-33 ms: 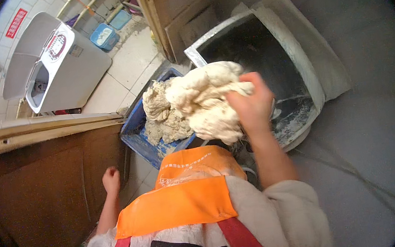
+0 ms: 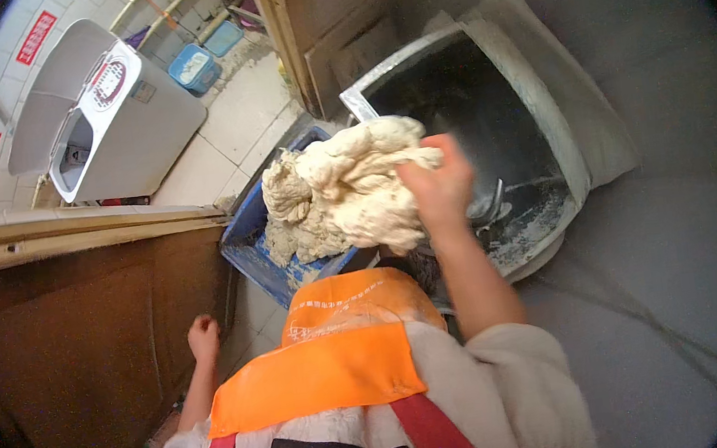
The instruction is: The person removes large pieces of dough from a mechanical mixer by hand, placing them into a blue bin, then kneads the dough by hand within the bin and carries the bin across the room.
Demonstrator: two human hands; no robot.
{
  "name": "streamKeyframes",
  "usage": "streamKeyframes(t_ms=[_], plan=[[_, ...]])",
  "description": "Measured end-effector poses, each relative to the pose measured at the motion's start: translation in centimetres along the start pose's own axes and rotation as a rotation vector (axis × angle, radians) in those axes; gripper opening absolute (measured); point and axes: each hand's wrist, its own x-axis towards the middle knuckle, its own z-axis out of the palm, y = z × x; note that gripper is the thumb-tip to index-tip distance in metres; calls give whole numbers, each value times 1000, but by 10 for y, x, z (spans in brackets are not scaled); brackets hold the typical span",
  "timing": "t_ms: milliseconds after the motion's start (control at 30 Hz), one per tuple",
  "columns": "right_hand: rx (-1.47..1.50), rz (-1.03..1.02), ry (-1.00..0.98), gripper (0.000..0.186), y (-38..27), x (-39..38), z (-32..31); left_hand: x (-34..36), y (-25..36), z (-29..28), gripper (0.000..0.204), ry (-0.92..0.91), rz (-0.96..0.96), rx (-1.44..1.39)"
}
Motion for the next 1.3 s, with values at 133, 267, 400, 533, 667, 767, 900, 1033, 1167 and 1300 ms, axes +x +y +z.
streamKeyframes(t_ms=[133,267,400,533,667,767,900,1033,1167,1300], plan=[[-232,221,57,53,138,-12,109,-61,-67,13,25,-52,-283,-220],[-464,673,-446,60,237,-77,133,-107,-75,33,32,-349,-228,-111],[-672,201,-648,46,230,-135,67,-105,-70,51,36,-438,-115,-2],[-695,269,-661,38,173,-163,-21,-69,-66,56,35,-478,-23,26],[-549,327,-347,33,113,-157,-100,-10,-14,56,35,-442,185,194],[-619,-188,156,27,42,-117,-199,31,84,94,32,-469,348,218],[-923,-576,908,27,-109,-75,-385,33,200,152,30,-512,451,257],[-1689,-531,1470,36,-231,-97,-544,21,261,181,27,-567,520,278],[-2216,64,1539,36,-270,-118,-622,24,276,191,25,-607,560,255],[-2402,291,1439,22,-277,-113,-621,21,262,191,24,-641,667,110]])
